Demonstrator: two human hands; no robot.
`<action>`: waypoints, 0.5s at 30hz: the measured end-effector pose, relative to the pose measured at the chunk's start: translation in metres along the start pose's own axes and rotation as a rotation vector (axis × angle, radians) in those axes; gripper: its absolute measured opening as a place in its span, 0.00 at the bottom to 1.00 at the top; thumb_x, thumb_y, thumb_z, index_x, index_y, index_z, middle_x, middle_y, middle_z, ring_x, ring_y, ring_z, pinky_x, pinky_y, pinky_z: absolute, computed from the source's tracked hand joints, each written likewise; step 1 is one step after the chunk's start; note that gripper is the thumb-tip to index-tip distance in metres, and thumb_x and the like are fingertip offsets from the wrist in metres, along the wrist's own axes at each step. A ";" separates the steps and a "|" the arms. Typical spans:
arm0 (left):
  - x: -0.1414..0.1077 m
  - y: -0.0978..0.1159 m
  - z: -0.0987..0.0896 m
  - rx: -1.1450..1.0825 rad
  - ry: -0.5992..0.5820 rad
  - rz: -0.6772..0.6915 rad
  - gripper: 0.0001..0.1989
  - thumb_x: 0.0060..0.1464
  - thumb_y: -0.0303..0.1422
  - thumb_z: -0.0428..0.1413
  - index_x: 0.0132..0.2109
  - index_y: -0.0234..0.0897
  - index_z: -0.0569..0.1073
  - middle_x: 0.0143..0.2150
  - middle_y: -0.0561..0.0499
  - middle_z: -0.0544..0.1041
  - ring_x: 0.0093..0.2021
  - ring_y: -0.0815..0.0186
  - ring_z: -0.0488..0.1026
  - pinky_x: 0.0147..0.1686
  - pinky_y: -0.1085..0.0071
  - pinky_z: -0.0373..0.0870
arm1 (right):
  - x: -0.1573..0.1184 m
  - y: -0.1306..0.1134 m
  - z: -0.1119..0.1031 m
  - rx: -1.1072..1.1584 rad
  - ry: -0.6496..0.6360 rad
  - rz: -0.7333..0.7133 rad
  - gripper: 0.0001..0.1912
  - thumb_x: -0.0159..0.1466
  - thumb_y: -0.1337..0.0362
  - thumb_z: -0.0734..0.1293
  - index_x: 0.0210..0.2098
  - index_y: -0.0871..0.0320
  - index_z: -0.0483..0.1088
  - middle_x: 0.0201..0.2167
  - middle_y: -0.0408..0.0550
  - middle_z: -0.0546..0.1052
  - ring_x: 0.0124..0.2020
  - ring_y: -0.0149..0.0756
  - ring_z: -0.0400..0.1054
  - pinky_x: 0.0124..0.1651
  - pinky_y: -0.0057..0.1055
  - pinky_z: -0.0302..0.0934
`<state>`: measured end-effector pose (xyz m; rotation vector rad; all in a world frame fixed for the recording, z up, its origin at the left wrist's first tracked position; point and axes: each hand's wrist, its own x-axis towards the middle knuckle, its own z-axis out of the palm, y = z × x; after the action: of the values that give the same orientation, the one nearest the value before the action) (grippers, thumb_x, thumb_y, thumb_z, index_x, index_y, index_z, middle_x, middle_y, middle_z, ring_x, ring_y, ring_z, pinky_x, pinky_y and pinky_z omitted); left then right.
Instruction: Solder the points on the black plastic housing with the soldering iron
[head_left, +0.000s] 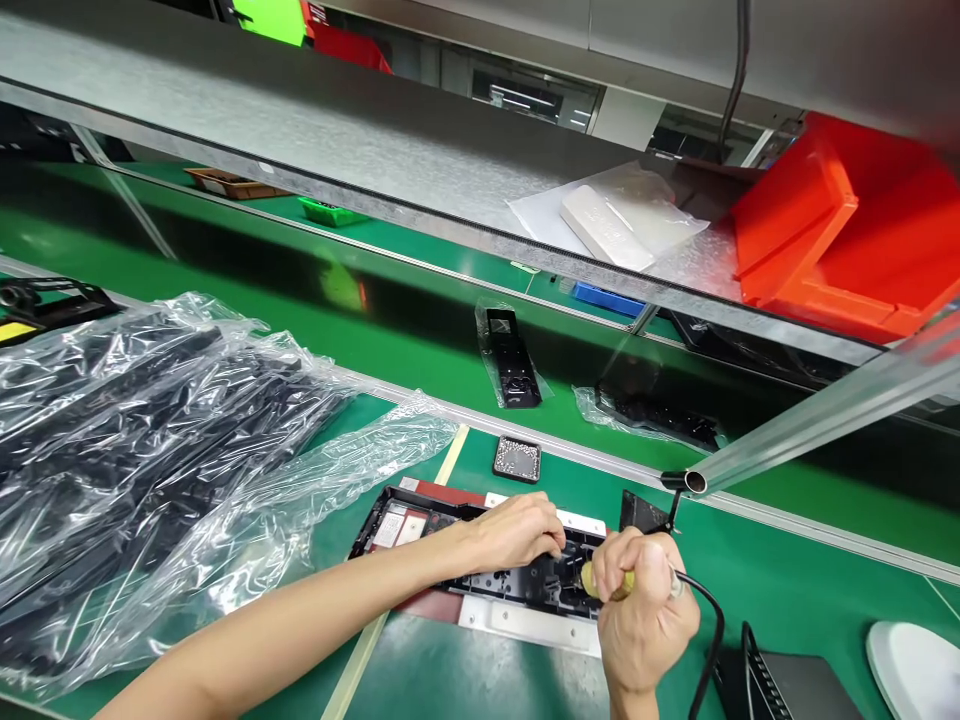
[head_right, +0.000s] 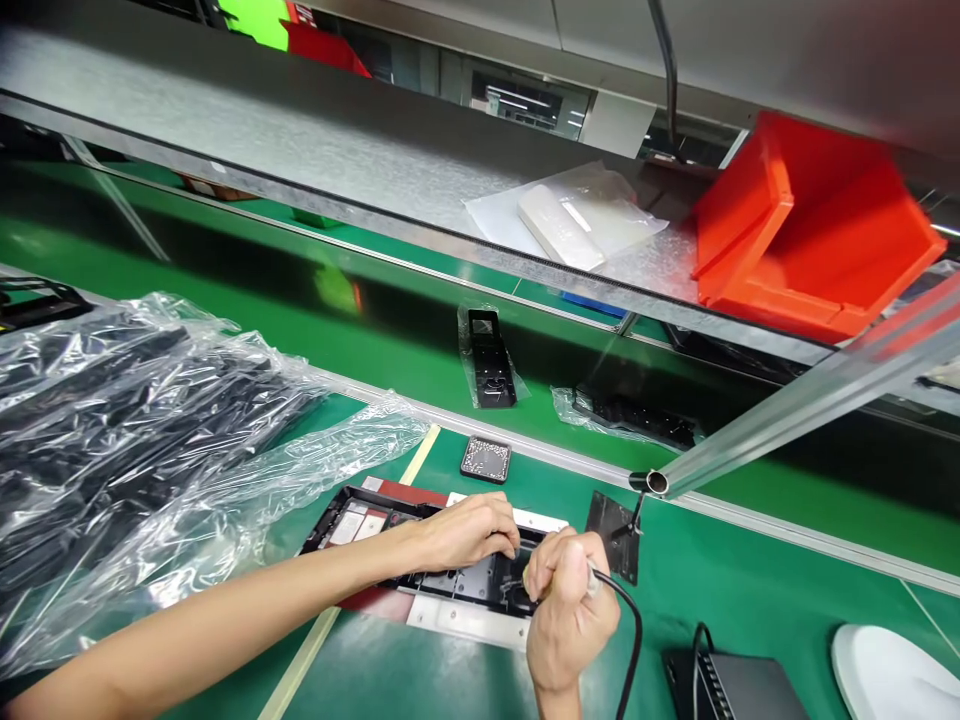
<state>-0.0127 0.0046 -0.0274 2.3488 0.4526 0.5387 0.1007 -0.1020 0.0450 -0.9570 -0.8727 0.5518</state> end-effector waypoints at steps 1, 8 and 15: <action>0.001 -0.001 0.001 0.007 -0.007 0.030 0.06 0.63 0.28 0.58 0.37 0.37 0.80 0.36 0.49 0.80 0.41 0.62 0.73 0.48 0.68 0.67 | 0.000 0.000 -0.001 0.004 0.000 0.006 0.17 0.71 0.62 0.61 0.25 0.58 0.61 0.17 0.38 0.61 0.18 0.26 0.56 0.19 0.25 0.51; 0.007 -0.007 0.003 0.042 -0.041 0.158 0.09 0.64 0.26 0.56 0.35 0.37 0.79 0.35 0.50 0.80 0.40 0.64 0.73 0.47 0.68 0.67 | -0.001 0.000 -0.003 0.017 0.011 0.005 0.17 0.71 0.62 0.62 0.25 0.58 0.61 0.17 0.38 0.61 0.18 0.26 0.56 0.18 0.24 0.52; 0.004 -0.009 0.003 0.053 -0.016 0.177 0.08 0.65 0.27 0.55 0.40 0.36 0.79 0.37 0.49 0.81 0.40 0.63 0.72 0.45 0.68 0.67 | -0.001 0.000 -0.001 0.032 0.024 0.032 0.17 0.70 0.62 0.62 0.25 0.58 0.60 0.17 0.38 0.61 0.18 0.26 0.56 0.18 0.24 0.51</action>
<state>-0.0088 0.0110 -0.0344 2.4563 0.2559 0.5952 0.1012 -0.1039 0.0445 -0.9480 -0.8259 0.5786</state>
